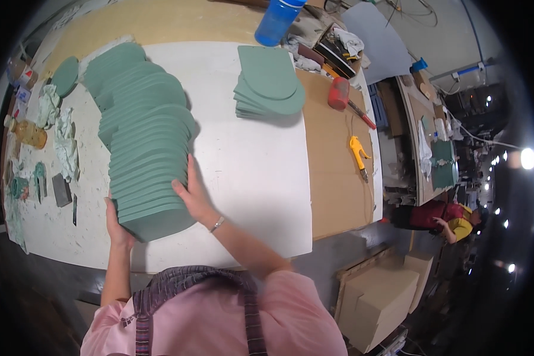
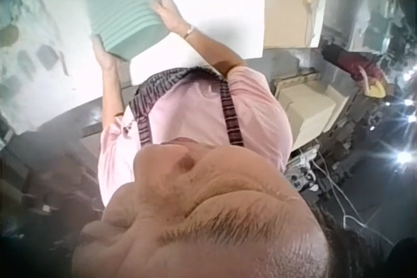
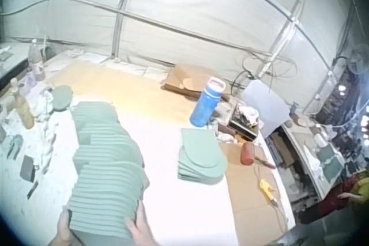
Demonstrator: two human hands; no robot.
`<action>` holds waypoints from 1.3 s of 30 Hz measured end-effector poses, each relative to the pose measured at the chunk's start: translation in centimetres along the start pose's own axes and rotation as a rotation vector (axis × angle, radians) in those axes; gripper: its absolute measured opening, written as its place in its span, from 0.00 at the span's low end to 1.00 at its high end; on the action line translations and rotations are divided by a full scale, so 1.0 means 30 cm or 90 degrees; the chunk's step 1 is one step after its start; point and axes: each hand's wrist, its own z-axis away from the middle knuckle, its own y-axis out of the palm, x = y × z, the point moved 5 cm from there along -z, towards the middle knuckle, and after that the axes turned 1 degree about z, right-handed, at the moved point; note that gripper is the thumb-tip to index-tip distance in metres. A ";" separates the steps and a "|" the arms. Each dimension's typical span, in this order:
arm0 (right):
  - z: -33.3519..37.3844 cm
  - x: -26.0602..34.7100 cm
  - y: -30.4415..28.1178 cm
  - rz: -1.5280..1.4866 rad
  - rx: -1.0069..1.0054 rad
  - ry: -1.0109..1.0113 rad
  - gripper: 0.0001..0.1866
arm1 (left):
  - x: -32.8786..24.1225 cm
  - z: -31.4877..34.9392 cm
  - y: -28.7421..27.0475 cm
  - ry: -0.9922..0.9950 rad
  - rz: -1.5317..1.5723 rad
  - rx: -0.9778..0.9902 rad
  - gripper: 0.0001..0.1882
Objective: The person wipes a stack of curved green foam pieces with a cloth and then sands the outer surface of the stack with a sanding block.
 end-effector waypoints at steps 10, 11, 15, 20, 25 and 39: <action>-0.564 0.109 -0.152 0.048 -0.004 -0.037 0.40 | -0.218 -0.320 -0.127 0.121 -0.178 -0.047 0.41; -0.627 0.089 -0.128 -0.016 0.043 0.042 0.42 | -0.231 -0.391 -0.102 0.112 -0.189 -0.070 0.40; -0.715 0.139 0.033 -0.261 0.148 0.186 0.44 | -0.301 -0.583 0.007 0.094 -0.138 -0.161 0.39; -0.642 0.070 0.158 -0.102 0.231 0.114 0.43 | -0.232 -0.660 -0.062 0.049 0.031 -0.059 0.39; -0.751 0.122 0.113 -0.039 0.057 0.125 0.40 | -0.343 -0.758 -0.171 0.259 -0.329 -0.182 0.39; -0.948 0.177 0.292 0.002 0.191 0.117 0.48 | -0.515 -0.870 -0.133 0.410 -0.739 -0.008 0.29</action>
